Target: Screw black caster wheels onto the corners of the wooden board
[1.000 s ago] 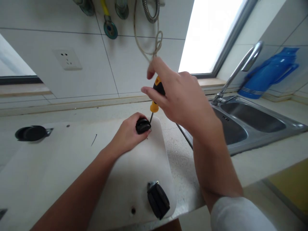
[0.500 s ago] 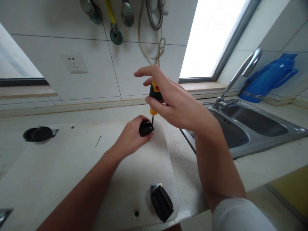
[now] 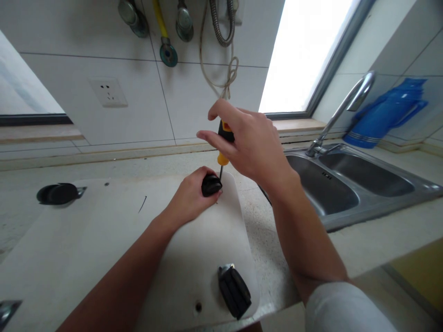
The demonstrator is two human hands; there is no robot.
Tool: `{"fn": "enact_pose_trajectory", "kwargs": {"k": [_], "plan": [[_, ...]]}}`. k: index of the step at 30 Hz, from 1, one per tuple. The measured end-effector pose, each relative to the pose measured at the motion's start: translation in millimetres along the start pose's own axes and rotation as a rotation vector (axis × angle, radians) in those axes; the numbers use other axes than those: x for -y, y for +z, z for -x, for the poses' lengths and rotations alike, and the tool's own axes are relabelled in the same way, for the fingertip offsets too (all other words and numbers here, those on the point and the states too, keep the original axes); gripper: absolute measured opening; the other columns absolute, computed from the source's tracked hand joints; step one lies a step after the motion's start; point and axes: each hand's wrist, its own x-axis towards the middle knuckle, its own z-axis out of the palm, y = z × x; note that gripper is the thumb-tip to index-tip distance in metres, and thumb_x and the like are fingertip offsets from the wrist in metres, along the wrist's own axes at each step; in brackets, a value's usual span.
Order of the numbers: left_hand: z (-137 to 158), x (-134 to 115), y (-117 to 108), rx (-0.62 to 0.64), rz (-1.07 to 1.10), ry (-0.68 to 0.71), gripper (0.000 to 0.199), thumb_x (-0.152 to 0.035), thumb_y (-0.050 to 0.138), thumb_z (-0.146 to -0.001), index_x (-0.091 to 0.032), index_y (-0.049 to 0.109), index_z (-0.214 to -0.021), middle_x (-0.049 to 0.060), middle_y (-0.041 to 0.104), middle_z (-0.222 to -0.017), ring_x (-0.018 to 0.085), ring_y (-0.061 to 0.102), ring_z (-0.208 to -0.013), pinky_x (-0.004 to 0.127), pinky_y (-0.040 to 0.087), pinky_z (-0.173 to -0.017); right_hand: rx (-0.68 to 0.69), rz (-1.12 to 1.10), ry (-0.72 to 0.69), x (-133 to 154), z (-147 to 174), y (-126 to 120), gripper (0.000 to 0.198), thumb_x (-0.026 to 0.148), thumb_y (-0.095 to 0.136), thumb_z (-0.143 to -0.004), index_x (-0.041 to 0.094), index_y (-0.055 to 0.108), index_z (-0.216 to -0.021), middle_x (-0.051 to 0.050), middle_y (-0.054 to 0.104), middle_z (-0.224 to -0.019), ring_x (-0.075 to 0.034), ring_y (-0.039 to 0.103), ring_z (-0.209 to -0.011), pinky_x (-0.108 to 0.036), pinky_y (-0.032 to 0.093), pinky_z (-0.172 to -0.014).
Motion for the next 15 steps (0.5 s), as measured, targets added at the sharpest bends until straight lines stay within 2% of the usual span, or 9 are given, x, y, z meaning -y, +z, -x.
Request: {"fn": "enact_pose_trajectory", "kwargs": {"k": [4, 7, 9, 12, 15], "plan": [[0.3, 0.9, 0.6, 0.006, 0.004, -0.001, 0.033, -0.028, 0.081, -0.083, -0.026, 0.066, -0.113, 0.003, 0.078, -0.109, 0.026, 0.074, -0.099, 0.042, 0.057, -0.090, 0.110, -0.122, -0.115, 1.8, 2.8, -4.5, 0.048, 0.036, 0.044, -0.112, 0.034, 0.050, -0.160, -0.007, 0.073, -0.125, -0.025, 0.068, -0.109, -0.039, 0.052, -0.094], [0.2, 0.8, 0.6, 0.005, 0.006, 0.002, 0.034, -0.027, 0.082, -0.083, -0.026, 0.066, -0.113, 0.003, 0.078, -0.108, 0.026, 0.074, -0.099, 0.042, 0.056, -0.090, 0.048, -0.021, -0.019, 6.9, 4.4, -4.8, 0.040, 0.038, 0.050, -0.110, 0.030, 0.059, -0.149, -0.008, 0.074, -0.111, -0.028, 0.068, -0.102, -0.041, 0.051, -0.092], [0.2, 0.8, -0.3, 0.004, 0.016, 0.001, 0.035, -0.028, 0.082, -0.083, -0.025, 0.066, -0.114, 0.003, 0.078, -0.110, 0.027, 0.074, -0.100, 0.042, 0.057, -0.092, 0.029, 0.028, 0.016, 8.4, 5.6, -5.5, 0.035, 0.040, 0.054, -0.109, 0.028, 0.062, -0.140, -0.009, 0.074, -0.109, -0.029, 0.067, -0.100, -0.042, 0.051, -0.093], [-0.3, 1.8, -3.7, 0.032, 0.036, 0.001, 0.035, -0.029, 0.083, -0.084, -0.026, 0.068, -0.116, 0.004, 0.079, -0.114, 0.027, 0.075, -0.103, 0.043, 0.057, -0.095, 0.100, -0.039, -0.053, 5.7, 7.6, -8.6, 0.041, 0.035, 0.048, -0.109, 0.030, 0.055, -0.148, -0.009, 0.074, -0.121, -0.026, 0.067, -0.102, -0.041, 0.051, -0.095], [-1.4, 3.9, -8.2, 0.077, 0.054, 0.000, 0.035, -0.030, 0.084, -0.086, -0.026, 0.070, -0.118, 0.003, 0.081, -0.114, 0.026, 0.076, -0.103, 0.043, 0.059, -0.097, 0.062, -0.013, -0.011, 1.1, 7.6, -9.6, 0.039, 0.038, 0.047, -0.109, 0.029, 0.052, -0.147, -0.008, 0.073, -0.113, -0.027, 0.066, -0.099, -0.040, 0.050, -0.091]]}}
